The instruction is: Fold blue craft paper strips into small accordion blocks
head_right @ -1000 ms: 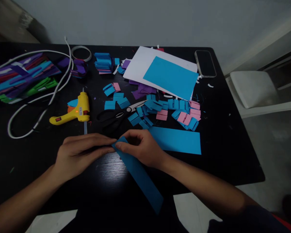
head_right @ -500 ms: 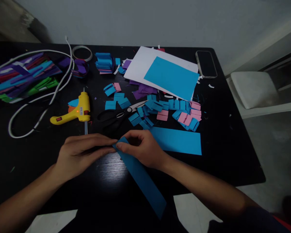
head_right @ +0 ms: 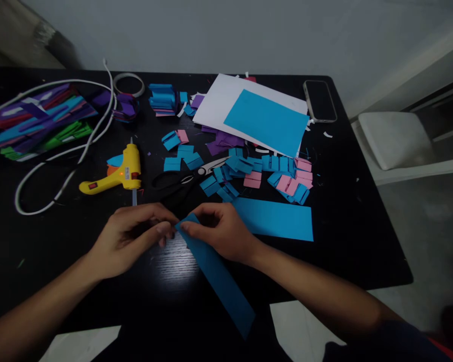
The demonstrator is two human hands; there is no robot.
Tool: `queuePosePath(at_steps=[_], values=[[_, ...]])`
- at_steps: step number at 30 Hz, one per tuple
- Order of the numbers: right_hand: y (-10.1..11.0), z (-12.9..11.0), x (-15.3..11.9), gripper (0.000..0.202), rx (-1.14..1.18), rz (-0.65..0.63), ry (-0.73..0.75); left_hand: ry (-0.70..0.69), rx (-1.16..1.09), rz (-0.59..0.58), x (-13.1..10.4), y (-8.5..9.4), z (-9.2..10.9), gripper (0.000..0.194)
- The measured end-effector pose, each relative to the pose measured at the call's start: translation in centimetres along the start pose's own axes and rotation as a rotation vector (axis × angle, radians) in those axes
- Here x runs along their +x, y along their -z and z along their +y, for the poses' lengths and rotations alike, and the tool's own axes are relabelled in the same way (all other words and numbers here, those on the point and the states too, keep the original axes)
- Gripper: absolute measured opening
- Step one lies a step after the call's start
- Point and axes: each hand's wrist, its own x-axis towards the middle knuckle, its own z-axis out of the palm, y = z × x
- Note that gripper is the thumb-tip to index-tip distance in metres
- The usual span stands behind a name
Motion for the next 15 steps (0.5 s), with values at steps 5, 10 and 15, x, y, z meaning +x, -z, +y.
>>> queuePosePath(at_steps=[5,10,15], values=[[-0.11,0.12,0.02,0.03,-0.012,-0.002,0.003,0.076,-0.01,-0.032,-0.14,-0.74,0.04,0.015],[-0.2,0.09,0.03,0.031,-0.046,-0.007,0.008,0.08,-0.008,-0.045,-0.09,-0.85,0.06,0.015],[0.02,-0.33,0.09,0.028,-0.066,0.04,0.053,0.133,-0.041,-0.029,0.1,-0.71,-0.04,0.017]])
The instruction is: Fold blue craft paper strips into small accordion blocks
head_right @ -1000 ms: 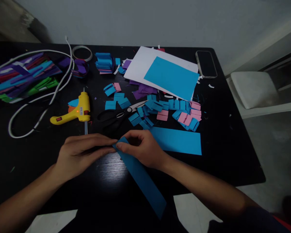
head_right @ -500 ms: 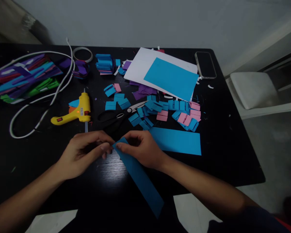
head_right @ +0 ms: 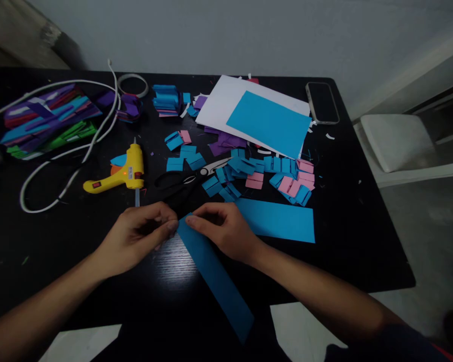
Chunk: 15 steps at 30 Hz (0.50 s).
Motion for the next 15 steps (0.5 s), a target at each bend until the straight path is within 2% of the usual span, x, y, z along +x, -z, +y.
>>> queuePosePath(at_steps=[15], values=[[0.04,-0.12,0.09,0.022,-0.057,0.041,0.074,0.005,0.002,0.016,-0.1,0.07,0.08,0.017]])
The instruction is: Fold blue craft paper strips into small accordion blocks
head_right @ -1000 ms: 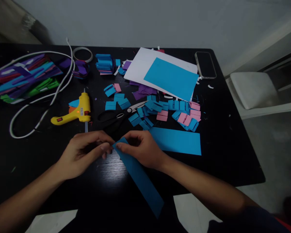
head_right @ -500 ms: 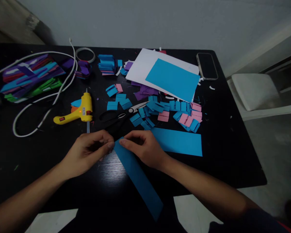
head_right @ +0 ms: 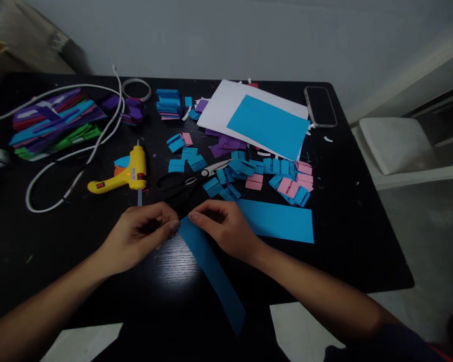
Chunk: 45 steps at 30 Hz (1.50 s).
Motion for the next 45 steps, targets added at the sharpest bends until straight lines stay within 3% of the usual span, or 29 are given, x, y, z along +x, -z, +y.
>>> queuePosePath(at_steps=[3,11,20,30,38,45], values=[[-0.1,0.1,0.0,0.022,-0.003,0.025,0.009,0.009,-0.005,0.008,0.0,0.0,0.0,0.017],[0.1,-0.2,-0.2,0.038,0.09,-0.049,-0.168,0.018,-0.069,0.079,0.2,0.1,-0.2,0.019],[0.3,-0.2,-0.1,0.028,-0.061,-0.039,-0.07,0.063,-0.066,-0.003,0.2,0.6,-0.5,0.02],[-0.6,-0.2,-0.2,0.027,-0.191,-0.121,-0.023,0.138,-0.147,-0.078,0.4,0.1,-0.1,0.026],[0.9,-1.5,-0.4,0.028,-0.246,-0.216,-0.163,0.238,-0.074,0.13,-1.6,2.0,1.0,0.031],[2.2,-2.5,-0.2,0.025,-0.449,-0.306,-0.111,0.309,-0.024,0.26,-4.5,2.9,0.5,0.036]])
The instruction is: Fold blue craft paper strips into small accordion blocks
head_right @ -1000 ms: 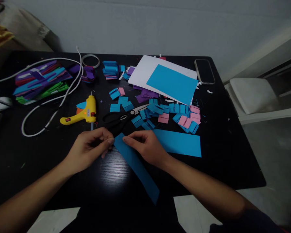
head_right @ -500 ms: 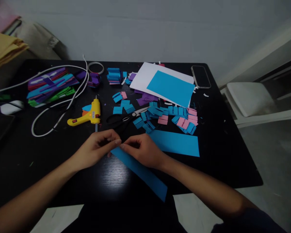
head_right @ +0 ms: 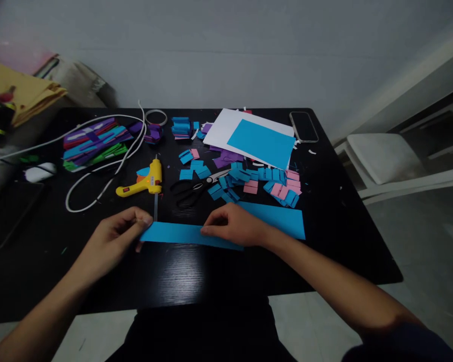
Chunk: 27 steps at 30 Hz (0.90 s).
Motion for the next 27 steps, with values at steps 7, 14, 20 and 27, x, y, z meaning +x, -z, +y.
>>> queuePosePath(at_steps=[7,14,20,27], values=[[-1.0,0.2,-0.1,0.018,-0.24,0.153,0.134,0.017,0.209,0.105,-1.7,1.0,-2.5,0.038],[-2.5,2.7,0.3,0.018,-0.487,0.262,0.481,-0.047,0.445,0.136,-2.2,0.9,-3.7,0.036],[-3.2,3.6,0.3,0.026,-0.776,0.371,0.708,-0.145,0.577,0.165,-2.0,0.5,-3.8,0.032],[-3.9,4.1,0.3,0.03,-0.881,0.345,0.826,-0.584,0.86,0.288,-2.2,-1.6,-3.7,0.02]])
